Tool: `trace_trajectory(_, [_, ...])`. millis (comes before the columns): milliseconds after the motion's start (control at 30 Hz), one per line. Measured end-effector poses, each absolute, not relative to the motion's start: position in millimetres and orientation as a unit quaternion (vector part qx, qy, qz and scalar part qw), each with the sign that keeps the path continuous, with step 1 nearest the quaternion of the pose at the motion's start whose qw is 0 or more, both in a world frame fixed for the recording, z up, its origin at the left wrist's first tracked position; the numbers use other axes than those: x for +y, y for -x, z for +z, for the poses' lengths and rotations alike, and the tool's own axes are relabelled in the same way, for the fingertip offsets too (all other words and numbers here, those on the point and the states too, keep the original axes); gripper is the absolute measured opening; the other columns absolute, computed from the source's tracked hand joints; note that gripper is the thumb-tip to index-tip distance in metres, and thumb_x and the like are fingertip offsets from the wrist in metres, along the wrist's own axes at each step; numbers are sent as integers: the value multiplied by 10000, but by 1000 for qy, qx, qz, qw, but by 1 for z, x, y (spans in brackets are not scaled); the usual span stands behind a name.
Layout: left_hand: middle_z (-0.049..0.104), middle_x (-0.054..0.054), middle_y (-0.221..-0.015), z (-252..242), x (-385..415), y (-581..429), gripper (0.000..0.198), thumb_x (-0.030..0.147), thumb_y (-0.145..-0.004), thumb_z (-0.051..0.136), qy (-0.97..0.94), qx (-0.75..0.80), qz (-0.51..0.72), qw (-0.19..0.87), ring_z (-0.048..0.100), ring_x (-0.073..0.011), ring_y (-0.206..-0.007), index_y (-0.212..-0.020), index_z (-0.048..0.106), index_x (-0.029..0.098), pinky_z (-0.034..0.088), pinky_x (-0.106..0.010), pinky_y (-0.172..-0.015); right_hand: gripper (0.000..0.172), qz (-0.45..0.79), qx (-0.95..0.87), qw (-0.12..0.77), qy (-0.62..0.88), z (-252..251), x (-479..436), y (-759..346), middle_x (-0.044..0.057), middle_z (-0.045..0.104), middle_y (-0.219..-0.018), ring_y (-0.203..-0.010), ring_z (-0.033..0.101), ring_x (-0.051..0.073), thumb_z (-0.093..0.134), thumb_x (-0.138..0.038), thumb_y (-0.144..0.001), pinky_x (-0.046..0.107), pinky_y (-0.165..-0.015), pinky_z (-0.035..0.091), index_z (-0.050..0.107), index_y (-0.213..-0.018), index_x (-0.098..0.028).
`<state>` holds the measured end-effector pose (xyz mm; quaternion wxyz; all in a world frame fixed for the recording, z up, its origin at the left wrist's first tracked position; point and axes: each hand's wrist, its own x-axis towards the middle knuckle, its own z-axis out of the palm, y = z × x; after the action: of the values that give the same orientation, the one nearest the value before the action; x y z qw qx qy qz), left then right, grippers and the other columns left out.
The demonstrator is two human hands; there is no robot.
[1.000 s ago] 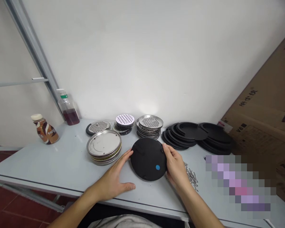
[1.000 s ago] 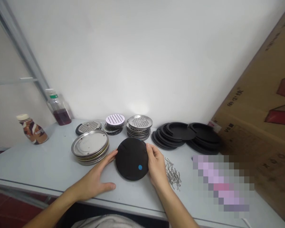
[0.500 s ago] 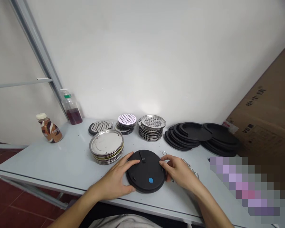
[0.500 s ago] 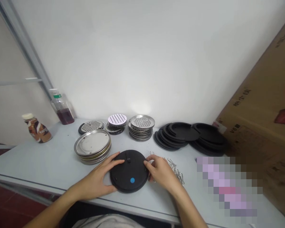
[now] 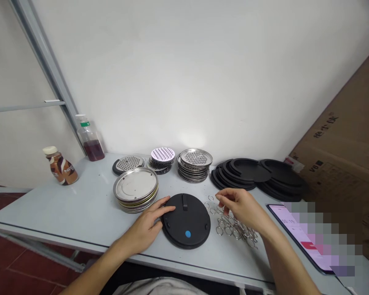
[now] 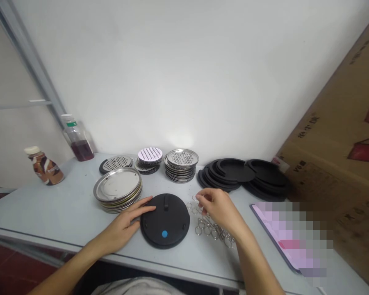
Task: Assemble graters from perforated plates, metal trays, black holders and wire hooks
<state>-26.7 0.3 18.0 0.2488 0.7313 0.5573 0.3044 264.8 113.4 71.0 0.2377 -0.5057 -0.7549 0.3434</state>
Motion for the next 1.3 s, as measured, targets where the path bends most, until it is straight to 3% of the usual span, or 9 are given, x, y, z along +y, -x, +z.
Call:
trace_trajectory(133, [352,24,-1573,15,0,30,578,55,-887,392,-733,560,294,250,356,-224,-1436,-1375,561,315,223,-438,-1212,143,286,-792,177,509,75,132,-269,24,715,-698,-586,666,161,581,-258,-811,249,-591,441,699,-807,-177])
trace_trajectory(300, [374,28,-1563,16,-1,28,451,186,-981,396,-736,566,290,232,387,-218,-1420,-1376,555,336,279,-419,-1195,192,228,-825,145,497,47,137,-280,43,730,-805,-724,653,183,577,-153,-742,251,-632,420,722,-863,-185])
trace_trajectory(467, [404,9,-1547,19,-2,22,393,318,-1003,428,-735,583,277,210,403,-228,-1410,-1379,542,338,306,-443,-1182,167,236,-828,127,492,39,132,-286,29,706,-757,-698,625,169,564,-125,-710,242,-616,406,689,-805,-181])
trace_trajectory(867, [467,-4,-1501,20,1,21,436,157,-934,435,-716,592,289,231,452,-230,-1372,-1287,631,321,333,-444,-1168,194,187,-820,103,531,42,129,-284,23,705,-786,-707,608,164,600,-104,-680,242,-596,354,688,-825,-199])
trace_trajectory(1133, [487,-1,-1479,19,2,22,444,150,-928,428,-710,593,299,233,463,-216,-1361,-1281,629,330,345,-433,-1162,131,186,-817,103,536,45,123,-277,25,713,-808,-741,616,177,657,-194,-707,250,-620,370,689,-833,-206])
trace_trajectory(1300, [513,-14,-1453,20,1,19,437,124,-906,446,-712,598,309,198,504,-220,-1323,-1247,647,310,391,-419,-1133,140,197,-819,97,531,41,124,-272,24,716,-780,-738,621,169,611,-135,-702,244,-628,384,711,-772,-204])
